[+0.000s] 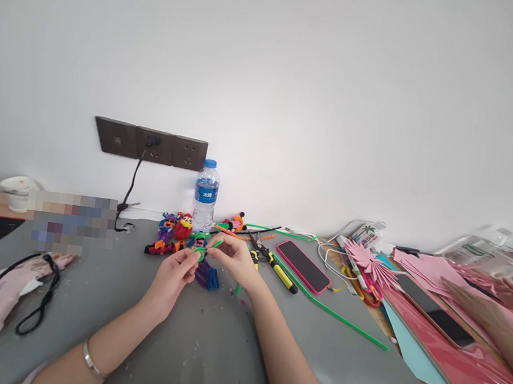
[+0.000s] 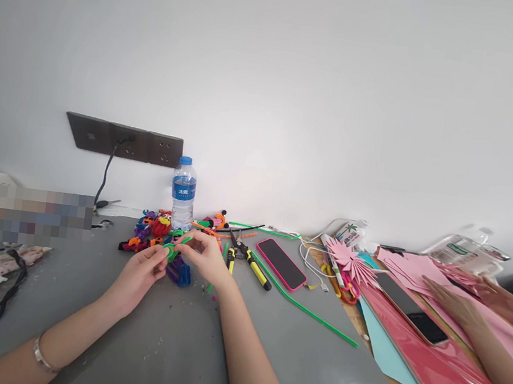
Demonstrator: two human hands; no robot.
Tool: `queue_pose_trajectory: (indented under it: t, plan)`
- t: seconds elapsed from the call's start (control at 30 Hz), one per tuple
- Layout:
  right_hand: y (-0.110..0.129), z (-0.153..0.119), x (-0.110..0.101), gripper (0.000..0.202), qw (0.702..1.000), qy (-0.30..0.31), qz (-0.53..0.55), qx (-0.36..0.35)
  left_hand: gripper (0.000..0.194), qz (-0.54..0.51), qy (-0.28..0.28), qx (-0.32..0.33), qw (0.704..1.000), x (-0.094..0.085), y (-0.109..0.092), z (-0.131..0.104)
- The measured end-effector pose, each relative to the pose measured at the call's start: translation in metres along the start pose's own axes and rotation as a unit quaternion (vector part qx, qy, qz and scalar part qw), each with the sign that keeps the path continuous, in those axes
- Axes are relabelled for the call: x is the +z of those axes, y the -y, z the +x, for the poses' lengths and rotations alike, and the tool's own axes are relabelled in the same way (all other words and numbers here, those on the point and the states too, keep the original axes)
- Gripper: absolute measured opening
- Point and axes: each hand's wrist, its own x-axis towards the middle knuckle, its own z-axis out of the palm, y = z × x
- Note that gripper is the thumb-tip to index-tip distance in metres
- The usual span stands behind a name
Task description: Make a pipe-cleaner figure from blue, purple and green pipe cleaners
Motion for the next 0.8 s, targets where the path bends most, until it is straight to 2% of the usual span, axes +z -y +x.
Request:
queue_pose_trajectory:
  t: [0.17,0.3,0.5,0.6,0.67,0.7,0.8]
  plan:
    - [0.0029,0.0004,-0.0021,0.018,0.999,-0.025,0.036,-0.007,0.038,0.016,0.021,-0.015,1.0,0.0035,0.0009,-0.0038]
    - [0.0041,0.0006,-0.005,0.021,0.999,-0.049,0.02,0.0,0.038,0.016,0.026,-0.015,0.999,0.0045,-0.0013,-0.0038]
    - [0.0088,-0.0009,-0.0041,0.024,1.0,-0.024,-0.01,0.011,0.037,0.036,0.032,-0.017,0.999,0.0046,-0.003,-0.0034]
    - [0.0099,-0.0007,-0.0041,0.026,0.999,-0.029,-0.021,0.006,0.033,0.108,0.035,0.017,0.993,0.0017,-0.0037,-0.0024]
    - [0.0082,0.0003,-0.0055,0.028,0.998,-0.054,-0.024,0.007,0.027,0.211,0.049,0.071,0.974,-0.0006,-0.0035,-0.0034]
    - [0.0066,0.0011,-0.0065,0.03,0.997,-0.07,-0.021,0.011,0.024,0.273,0.062,0.106,0.954,-0.0016,-0.0028,-0.0047]
    - [0.0005,0.004,-0.0099,0.035,0.993,-0.117,-0.007,0.022,0.026,0.441,0.105,0.204,0.867,-0.0034,0.0014,-0.0109]
